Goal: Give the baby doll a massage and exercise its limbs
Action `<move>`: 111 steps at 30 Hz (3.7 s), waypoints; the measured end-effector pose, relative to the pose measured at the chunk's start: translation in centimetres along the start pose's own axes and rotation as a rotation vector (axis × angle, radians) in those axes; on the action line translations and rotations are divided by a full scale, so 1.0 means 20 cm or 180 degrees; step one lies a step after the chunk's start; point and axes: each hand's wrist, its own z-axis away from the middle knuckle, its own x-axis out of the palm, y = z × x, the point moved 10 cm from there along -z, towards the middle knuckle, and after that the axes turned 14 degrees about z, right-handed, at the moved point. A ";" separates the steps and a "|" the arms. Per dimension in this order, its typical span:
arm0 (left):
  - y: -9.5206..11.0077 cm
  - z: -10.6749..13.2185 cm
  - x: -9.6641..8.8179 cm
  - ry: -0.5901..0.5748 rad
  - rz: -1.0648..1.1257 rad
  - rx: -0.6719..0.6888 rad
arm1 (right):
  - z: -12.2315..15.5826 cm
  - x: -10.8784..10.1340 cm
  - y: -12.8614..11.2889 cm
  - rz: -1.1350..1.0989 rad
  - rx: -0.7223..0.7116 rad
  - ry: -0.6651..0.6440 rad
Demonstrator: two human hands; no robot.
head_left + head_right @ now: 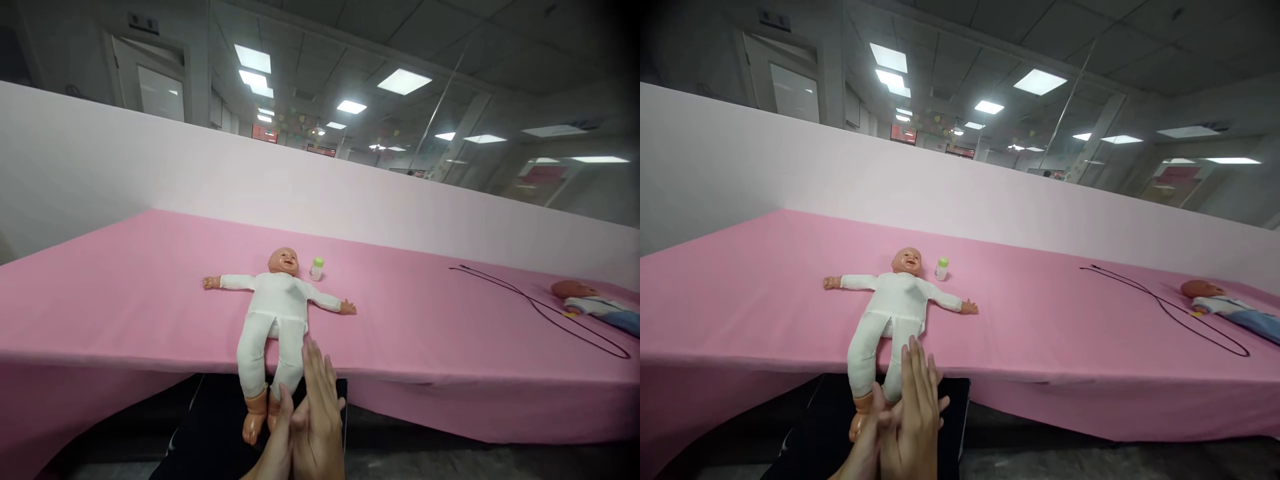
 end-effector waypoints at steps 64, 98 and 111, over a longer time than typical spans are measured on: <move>0.98 -0.03 -0.04 0.1816 -0.6143 0.2068 | -0.01 0.52 0.39 0.0214 0.0681 -0.0622; 1.38 -0.73 -0.11 0.1790 -0.7247 0.1287 | -0.78 0.85 0.73 0.0859 0.0463 -0.1489; 1.44 -0.81 -0.23 0.1854 -0.7080 0.1027 | -0.84 0.96 0.82 0.0930 0.0768 -0.1490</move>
